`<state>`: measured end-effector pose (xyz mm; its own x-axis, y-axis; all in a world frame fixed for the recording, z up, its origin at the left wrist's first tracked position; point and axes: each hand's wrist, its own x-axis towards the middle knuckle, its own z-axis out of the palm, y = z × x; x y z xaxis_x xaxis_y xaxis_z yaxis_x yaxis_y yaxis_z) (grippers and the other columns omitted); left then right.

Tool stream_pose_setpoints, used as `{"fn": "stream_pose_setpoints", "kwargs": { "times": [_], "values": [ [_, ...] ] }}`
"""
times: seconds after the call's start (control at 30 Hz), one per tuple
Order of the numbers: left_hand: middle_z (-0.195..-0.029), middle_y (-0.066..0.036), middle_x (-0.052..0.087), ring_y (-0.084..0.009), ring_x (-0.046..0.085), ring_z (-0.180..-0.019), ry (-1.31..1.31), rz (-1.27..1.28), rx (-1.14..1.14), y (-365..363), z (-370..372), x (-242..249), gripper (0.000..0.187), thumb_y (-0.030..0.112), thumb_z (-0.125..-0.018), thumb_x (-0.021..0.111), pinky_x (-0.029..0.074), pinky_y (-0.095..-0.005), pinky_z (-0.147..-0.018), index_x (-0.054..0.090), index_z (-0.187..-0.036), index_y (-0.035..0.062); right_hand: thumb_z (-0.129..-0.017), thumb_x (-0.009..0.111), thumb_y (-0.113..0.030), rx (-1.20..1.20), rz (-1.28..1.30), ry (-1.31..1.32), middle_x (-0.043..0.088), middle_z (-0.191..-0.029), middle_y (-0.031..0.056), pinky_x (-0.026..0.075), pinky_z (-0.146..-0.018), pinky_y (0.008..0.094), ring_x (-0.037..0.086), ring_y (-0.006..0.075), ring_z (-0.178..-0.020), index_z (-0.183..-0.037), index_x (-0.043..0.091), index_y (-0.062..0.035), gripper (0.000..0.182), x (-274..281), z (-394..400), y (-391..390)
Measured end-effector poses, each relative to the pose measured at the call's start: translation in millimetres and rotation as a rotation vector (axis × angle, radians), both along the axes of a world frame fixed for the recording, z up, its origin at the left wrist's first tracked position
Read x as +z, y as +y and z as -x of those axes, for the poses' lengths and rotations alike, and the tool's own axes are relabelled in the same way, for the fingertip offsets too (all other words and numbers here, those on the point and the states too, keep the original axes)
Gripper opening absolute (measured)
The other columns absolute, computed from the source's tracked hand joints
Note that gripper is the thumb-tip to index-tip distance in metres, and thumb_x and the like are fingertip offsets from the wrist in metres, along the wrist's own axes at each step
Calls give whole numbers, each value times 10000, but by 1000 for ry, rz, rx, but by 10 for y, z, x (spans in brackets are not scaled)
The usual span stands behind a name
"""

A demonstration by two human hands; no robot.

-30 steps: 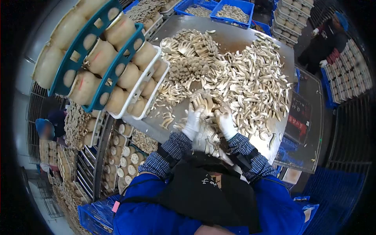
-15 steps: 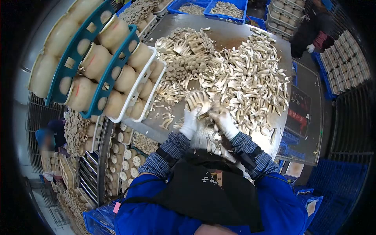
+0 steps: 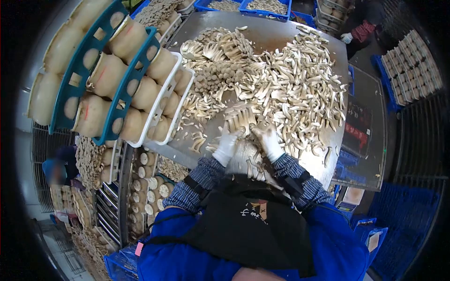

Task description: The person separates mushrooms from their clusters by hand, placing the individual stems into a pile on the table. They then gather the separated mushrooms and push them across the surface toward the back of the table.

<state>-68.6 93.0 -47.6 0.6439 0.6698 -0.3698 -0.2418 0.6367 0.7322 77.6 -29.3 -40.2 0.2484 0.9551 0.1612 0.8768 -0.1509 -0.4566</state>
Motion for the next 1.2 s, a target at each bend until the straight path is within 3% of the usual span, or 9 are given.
{"fn": "stream_pose_setpoints", "kwargs": {
  "times": [0.07,0.17,0.53,0.6,0.63,0.67,0.83,0.93,1.2],
  "values": [
    [-1144,-100,616,-212,622,-1022,52,21,81,-27,-110,136,738,-41,-818,626,548,-345,-826,246,-1442,66,-890,537,-39,-372,-93,1082,709,-941,52,499,-884,330,675,192,-873,-1125,643,-55,258,86,101,-17],
    [-1145,-108,617,-211,625,-1015,-27,21,77,-43,-125,358,678,-75,-805,618,551,-342,-820,312,-1403,22,-841,715,-117,-437,-268,1200,701,-895,127,515,-658,262,644,119,-725,-1059,612,-17,261,357,67,-164],
    [-1240,-93,555,-219,597,-1096,-105,67,32,-67,-131,195,551,-10,-856,556,519,-369,-931,383,-1373,71,-841,654,-80,-333,-426,694,646,-951,103,534,-774,341,637,220,-880,-1009,574,-9,199,-43,334,-202],
    [-1245,-87,556,-219,601,-1093,-175,95,-107,39,-41,82,528,-23,-855,539,521,-384,-942,404,-1357,66,-874,605,-79,-346,-597,1232,622,-883,103,541,-681,305,637,178,-814,-997,580,-33,134,-385,224,-234],
    [-1251,-70,555,-200,589,-1111,-124,160,-153,113,59,-225,534,-45,-839,524,505,-359,-964,421,-1351,67,-914,547,-86,-357,-355,594,617,-876,99,539,-609,255,637,150,-727,-1016,587,-33,122,51,68,-292],
    [-1251,-70,555,-200,589,-1111,-114,168,-154,24,64,-126,534,-45,-839,524,505,-359,-964,421,-1351,67,-940,520,-113,-531,-429,1366,613,-855,82,520,-554,237,601,141,-618,-1042,596,-34,150,793,62,-235],
    [-1308,-65,526,-204,543,-1191,-144,81,-225,-171,-63,165,598,-25,-823,493,457,-366,-1015,380,-1401,75,-881,636,-133,77,-118,346,652,-809,55,522,-664,258,622,130,-660,-1086,634,-25,232,113,-389,-211],
    [-1365,-80,501,-229,516,-1240,-257,272,-167,-48,-40,128,621,69,-829,520,446,-429,-1033,362,-1429,90,-853,656,-109,-225,-151,1246,678,-808,46,504,-691,252,620,120,-684,-1090,645,-5,258,245,-261,-221],
    [-1430,-88,461,-262,438,-1323,-254,297,-183,-297,-55,379,696,160,-771,608,284,-445,-1157,387,-1429,105,-955,533,-186,-233,-355,1028,677,-1032,118,481,-865,267,620,168,-942,-1165,638,-12,293,62,-292,-334]
  ]
}}
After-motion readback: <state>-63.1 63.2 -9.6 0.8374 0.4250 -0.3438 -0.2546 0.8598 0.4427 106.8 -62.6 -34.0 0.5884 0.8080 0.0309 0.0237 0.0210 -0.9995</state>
